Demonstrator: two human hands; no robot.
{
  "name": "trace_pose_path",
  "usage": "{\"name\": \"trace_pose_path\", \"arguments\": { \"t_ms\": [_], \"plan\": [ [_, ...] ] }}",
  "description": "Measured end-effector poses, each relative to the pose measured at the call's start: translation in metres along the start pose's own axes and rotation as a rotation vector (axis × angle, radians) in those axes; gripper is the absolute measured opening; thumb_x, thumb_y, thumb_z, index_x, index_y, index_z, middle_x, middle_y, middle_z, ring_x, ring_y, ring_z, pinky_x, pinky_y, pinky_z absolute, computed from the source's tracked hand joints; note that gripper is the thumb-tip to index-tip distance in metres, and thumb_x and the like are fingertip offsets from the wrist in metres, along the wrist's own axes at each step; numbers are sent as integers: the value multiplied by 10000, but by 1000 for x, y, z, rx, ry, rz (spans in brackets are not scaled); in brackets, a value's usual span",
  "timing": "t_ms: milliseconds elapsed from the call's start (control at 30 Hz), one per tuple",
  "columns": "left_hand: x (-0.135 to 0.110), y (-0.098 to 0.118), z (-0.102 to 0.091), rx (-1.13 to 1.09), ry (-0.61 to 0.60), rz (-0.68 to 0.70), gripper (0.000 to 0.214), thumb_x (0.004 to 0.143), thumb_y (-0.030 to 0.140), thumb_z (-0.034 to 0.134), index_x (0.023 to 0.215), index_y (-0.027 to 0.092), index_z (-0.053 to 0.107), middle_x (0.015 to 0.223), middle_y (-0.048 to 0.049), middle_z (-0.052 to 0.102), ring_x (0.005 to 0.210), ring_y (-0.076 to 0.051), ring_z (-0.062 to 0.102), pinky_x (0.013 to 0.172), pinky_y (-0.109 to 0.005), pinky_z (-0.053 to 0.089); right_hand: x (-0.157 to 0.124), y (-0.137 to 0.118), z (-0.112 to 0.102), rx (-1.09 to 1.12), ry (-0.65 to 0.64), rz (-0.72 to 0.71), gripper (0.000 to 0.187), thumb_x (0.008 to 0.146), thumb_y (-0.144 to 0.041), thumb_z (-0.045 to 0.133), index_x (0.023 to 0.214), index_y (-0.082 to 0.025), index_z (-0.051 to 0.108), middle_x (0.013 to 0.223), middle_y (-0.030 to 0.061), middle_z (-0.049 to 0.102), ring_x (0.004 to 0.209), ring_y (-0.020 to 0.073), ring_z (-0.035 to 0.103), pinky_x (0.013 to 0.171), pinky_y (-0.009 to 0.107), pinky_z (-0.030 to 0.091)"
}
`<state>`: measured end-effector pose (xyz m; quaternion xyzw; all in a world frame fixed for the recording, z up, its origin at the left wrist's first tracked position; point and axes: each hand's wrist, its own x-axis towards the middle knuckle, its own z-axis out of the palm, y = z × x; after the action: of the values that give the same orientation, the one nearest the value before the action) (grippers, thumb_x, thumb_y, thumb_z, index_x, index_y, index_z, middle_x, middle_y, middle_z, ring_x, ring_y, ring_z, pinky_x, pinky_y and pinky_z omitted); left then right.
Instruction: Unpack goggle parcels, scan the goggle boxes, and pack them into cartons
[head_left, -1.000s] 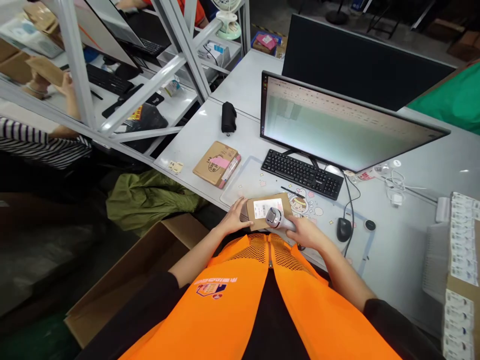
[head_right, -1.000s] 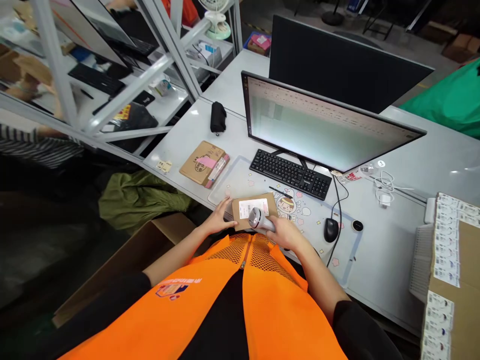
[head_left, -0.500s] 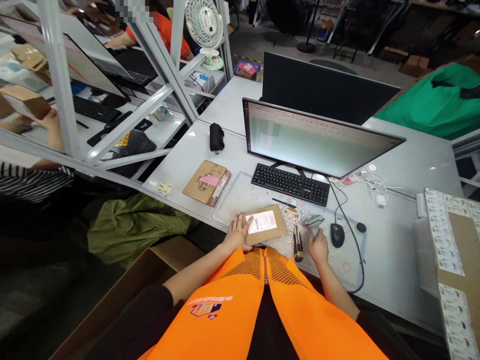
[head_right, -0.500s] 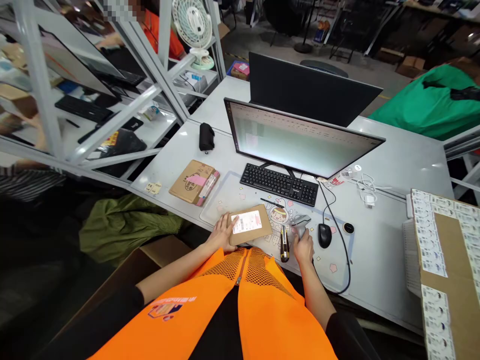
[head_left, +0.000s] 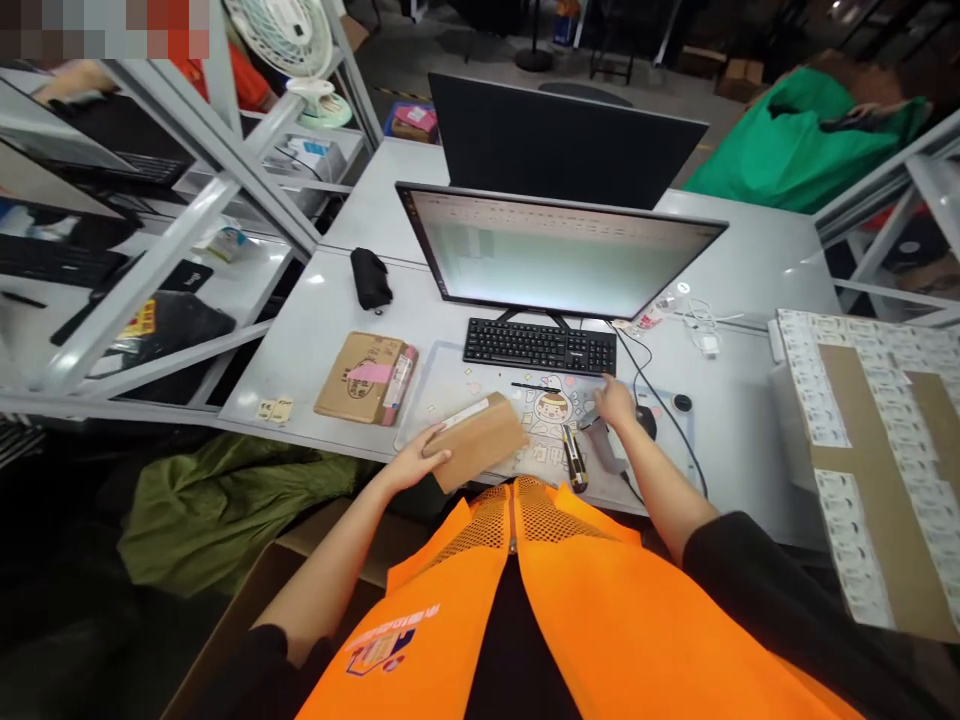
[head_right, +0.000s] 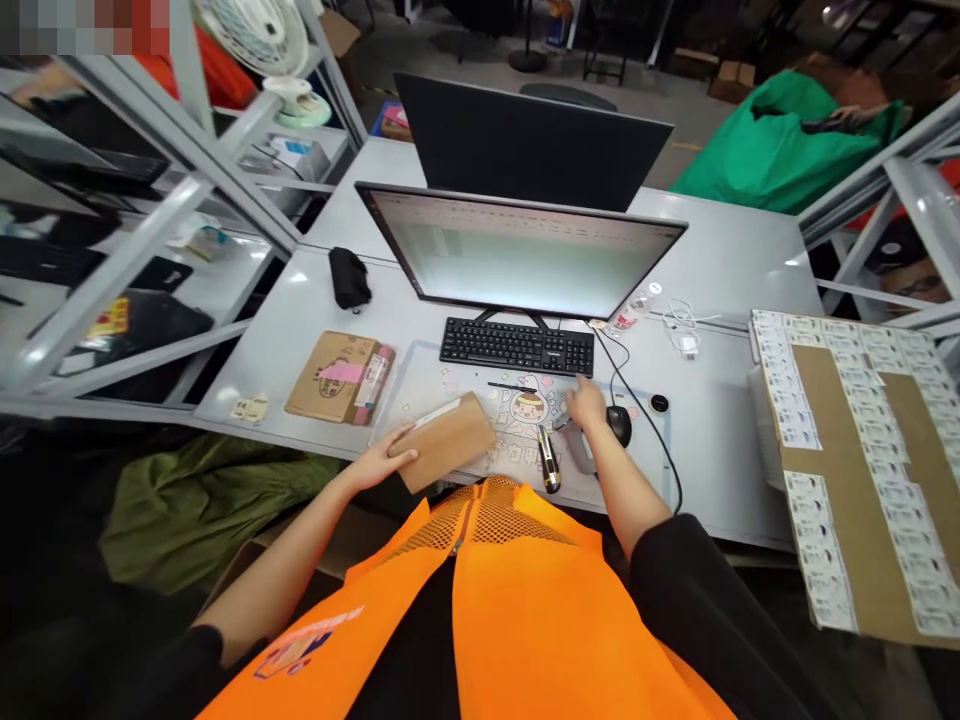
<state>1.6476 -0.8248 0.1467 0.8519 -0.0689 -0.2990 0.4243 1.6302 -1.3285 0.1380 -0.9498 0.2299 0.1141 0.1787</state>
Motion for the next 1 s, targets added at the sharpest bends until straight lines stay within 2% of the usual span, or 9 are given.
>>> {"name": "trace_pose_path", "arguments": {
  "t_ms": [100, 233, 333, 400, 600, 700, 800, 867, 1000],
  "plan": [
    [0, -2, 9, -41, 222, -20, 793, 883, 612, 677, 1540, 183, 563, 1551, -185, 615, 1373, -374, 642, 1160, -536, 536, 33, -27, 1, 22, -170, 48, 639, 1018, -290, 552, 1634, -133, 489, 1450, 212, 698, 1348, 332, 658, 1115, 395, 490],
    [-12, 1, 26, 22, 395, 24, 780, 927, 484, 636, 1631, 215, 435, 1647, -180, 493, 1487, -344, 548, 1184, -503, 521, 48, -47, 15, 29, -175, 131, 648, 1042, -306, 577, 1650, -122, 451, 1404, 259, 709, 1307, 346, 693, 1072, 422, 510],
    [-22, 8, 40, 109, 429, 49, 830, 942, 469, 640, 1673, 207, 348, 1710, -193, 387, 1609, -340, 391, 1283, -514, 414, 53, -51, 19, 16, -196, 116, 588, 1047, -335, 592, 1560, -52, 538, 1372, 311, 705, 1284, 355, 701, 1053, 422, 513],
    [-25, 15, 46, 158, 434, 38, 904, 931, 506, 681, 1692, 204, 300, 1747, -208, 303, 1648, -359, 316, 1320, -539, 349, 58, -52, 18, 3, -207, 87, 632, 1040, -343, 601, 1585, -40, 503, 1374, 318, 703, 1278, 352, 703, 1046, 421, 514],
    [-22, 26, 45, 264, 361, -32, 1304, 702, 554, 928, 1732, 255, 186, 1762, -226, 197, 1650, -444, 278, 1297, -569, 365, 66, -66, 8, -5, -227, 0, 729, 1003, -270, 580, 1649, 13, 397, 1375, 316, 706, 1292, 350, 699, 1057, 405, 515],
    [-18, 31, 40, 332, 324, -77, 1394, 650, 479, 967, 1745, 260, 133, 1757, -241, 189, 1626, -485, 307, 1257, -578, 407, 36, -74, 14, 19, -223, -80, 621, 1028, -315, 537, 1595, -61, 519, 1397, 250, 719, 1313, 327, 691, 1076, 384, 516],
    [-16, 37, 33, 363, 302, -113, 1347, 683, 423, 932, 1747, 246, 125, 1743, -244, 214, 1554, -471, 443, 1209, -538, 466, -23, -70, 39, 15, -299, -146, 486, 1011, -372, 584, 1435, -160, 690, 1303, 166, 779, 1231, 310, 730, 1037, 364, 544],
    [-15, 40, 26, 373, 286, -104, 1294, 696, 407, 908, 1739, 241, 160, 1733, -238, 232, 1479, -447, 543, 1173, -508, 502, -67, -59, 63, -48, -307, -136, 525, 1022, -379, 549, 1477, -136, 647, 1281, 187, 777, 1200, 327, 731, 1028, 393, 550],
    [-8, 40, 5, 416, 185, -21, 1248, 676, 342, 898, 1723, 256, 225, 1743, -228, 235, 1412, -431, 608, 1130, -493, 537, -128, -32, 107, -122, -133, -112, 597, 967, -261, 522, 1550, -141, 576, 1547, 201, 610, 1326, 349, 643, 1110, 419, 519]
  ]
}}
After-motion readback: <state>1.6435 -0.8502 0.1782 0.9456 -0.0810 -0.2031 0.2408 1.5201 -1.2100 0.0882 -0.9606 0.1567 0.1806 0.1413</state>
